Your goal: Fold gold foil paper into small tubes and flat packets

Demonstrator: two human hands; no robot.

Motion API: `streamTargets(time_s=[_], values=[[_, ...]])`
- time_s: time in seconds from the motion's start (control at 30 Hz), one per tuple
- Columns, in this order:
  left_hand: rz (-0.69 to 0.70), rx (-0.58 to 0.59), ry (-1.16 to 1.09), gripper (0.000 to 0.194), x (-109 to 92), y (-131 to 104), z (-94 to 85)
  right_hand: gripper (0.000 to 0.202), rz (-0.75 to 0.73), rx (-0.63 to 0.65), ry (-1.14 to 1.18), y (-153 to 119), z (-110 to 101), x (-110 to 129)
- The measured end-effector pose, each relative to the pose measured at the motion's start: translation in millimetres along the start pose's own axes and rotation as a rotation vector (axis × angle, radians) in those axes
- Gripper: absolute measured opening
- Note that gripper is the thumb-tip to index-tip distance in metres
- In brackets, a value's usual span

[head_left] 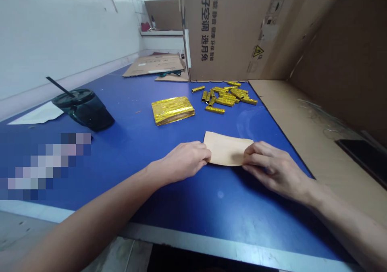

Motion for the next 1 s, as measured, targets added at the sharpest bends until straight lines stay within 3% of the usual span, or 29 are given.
streamTargets(time_s=[0.1, 0.2, 0.43, 0.63, 0.83, 1.0], values=[[-0.012, 0.059, -0.048, 0.013, -1, 0, 1.1, 0.017, 0.01, 0.184, -0.006, -2, 8, 1], [-0.017, 0.061, -0.082, 0.014, -1, 1, 0.8, 0.016, 0.065, 0.275, 0.001, -3, 12, -1], [-0.021, 0.029, -0.167, 0.012, 4, 0, 0.2, 0.02, 0.221, 0.32, 0.068, -1, 6, -4], [-0.107, 0.026, -0.27, 0.011, 7, 1, -0.4, 0.023, 0.318, 0.375, 0.017, -3, 5, -8], [-0.065, 0.134, -0.32, 0.01, 1, 2, -3.8, 0.017, 0.153, 0.328, -0.109, -10, 5, 3], [-0.101, 0.245, -0.435, 0.004, -5, 0, -6.2, 0.019, 0.129, 0.297, -0.246, -12, 8, 8]])
Point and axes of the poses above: each hand's wrist, its own y-axis towards the middle knuckle, its own z-axis out of the palm, x = y × z, the point moved 3 cm from there along y, towards the middle knuckle, and after that the axes turned 6 degrees about z, right-handed, at the moved point
